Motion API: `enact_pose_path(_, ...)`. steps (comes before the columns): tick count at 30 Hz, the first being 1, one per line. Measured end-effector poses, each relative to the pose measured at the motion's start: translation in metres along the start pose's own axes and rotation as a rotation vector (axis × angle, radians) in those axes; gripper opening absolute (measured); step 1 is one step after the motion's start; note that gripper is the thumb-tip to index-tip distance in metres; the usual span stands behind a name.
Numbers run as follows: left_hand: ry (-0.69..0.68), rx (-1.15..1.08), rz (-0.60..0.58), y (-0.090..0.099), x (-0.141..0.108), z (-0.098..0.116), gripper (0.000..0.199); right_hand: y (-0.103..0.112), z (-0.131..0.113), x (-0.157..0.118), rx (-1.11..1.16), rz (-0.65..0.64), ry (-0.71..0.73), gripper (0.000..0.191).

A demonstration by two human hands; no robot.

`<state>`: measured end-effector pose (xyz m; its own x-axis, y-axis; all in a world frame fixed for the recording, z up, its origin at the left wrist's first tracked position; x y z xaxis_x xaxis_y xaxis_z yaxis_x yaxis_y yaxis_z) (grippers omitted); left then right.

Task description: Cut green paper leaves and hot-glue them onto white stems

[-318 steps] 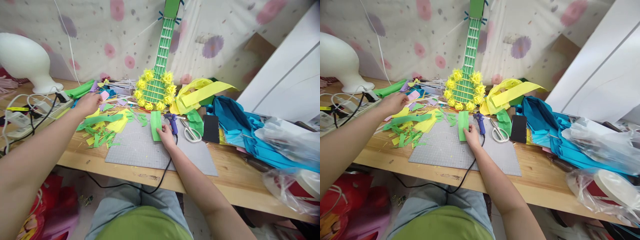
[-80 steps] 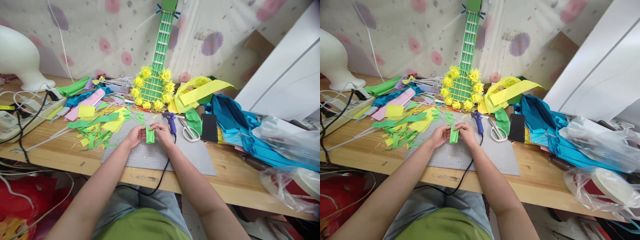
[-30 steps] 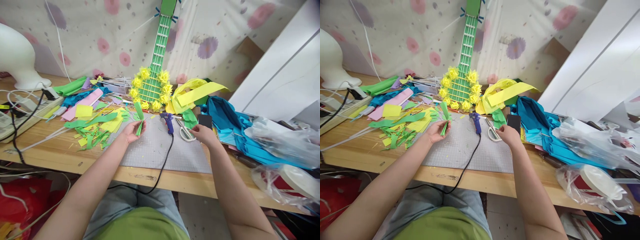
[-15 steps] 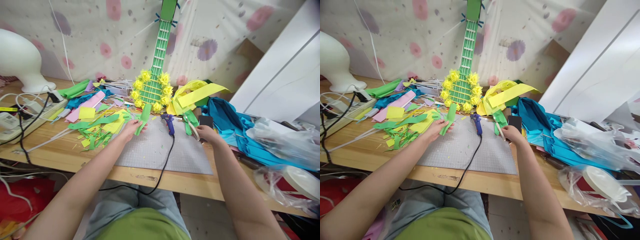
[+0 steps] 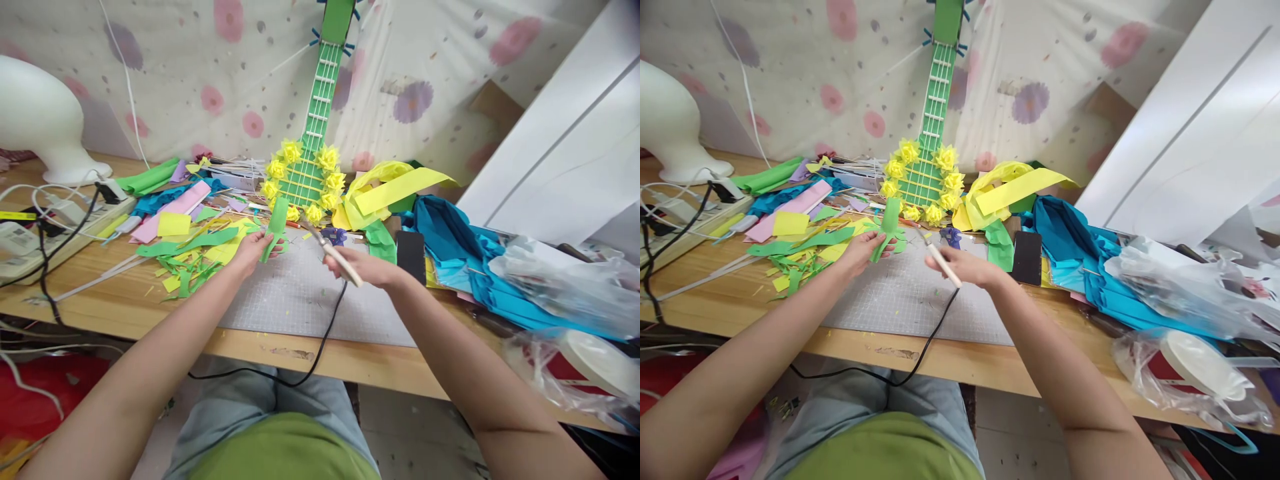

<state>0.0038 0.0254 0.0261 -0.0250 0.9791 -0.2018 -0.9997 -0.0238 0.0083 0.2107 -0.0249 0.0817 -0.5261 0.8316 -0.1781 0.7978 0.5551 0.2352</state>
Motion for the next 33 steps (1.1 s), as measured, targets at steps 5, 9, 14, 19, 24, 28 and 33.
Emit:
enact_pose_path(5,-0.047,0.007,0.024,0.01,-0.002,0.005,0.016,-0.027,0.019,0.031,-0.085,-0.123,-0.172,0.036)
enact_pose_path(9,-0.05,0.048,0.007,0.012,-0.003,0.004,0.025,-0.035,0.018,0.039,0.058,-0.192,-0.231,0.038)
enact_pose_path(14,-0.042,0.115,-0.05,0.009,-0.003,-0.001,0.032,-0.035,0.018,0.045,0.075,-0.182,-0.237,0.037)
enact_pose_path(19,-0.025,0.1,-0.074,0.007,-0.006,-0.001,0.031,-0.032,0.024,0.05,0.113,-0.175,-0.207,0.039)
enact_pose_path(24,0.026,0.078,-0.175,0.006,-0.01,-0.003,0.027,-0.024,0.03,0.051,0.132,-0.096,-0.203,0.042)
enact_pose_path(28,0.048,0.121,-0.244,0.009,-0.01,-0.008,0.024,-0.021,0.029,0.05,0.131,-0.077,-0.181,0.043)
enact_pose_path(33,0.0,0.213,-0.189,0.015,-0.007,-0.009,0.029,-0.022,0.028,0.046,0.092,-0.151,-0.211,0.038)
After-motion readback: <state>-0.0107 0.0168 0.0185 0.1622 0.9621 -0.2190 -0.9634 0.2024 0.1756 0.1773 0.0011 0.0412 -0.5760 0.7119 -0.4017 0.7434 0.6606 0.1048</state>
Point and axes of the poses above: each hand's wrist, its own x-axis towards the middle knuckle, its own y-axis out of the back of the hand, z = x × y, the point moved 6 cm from there along x, towards the middle knuckle, and after that the axes turned 12 degrees about x, right-handed, at the moved point
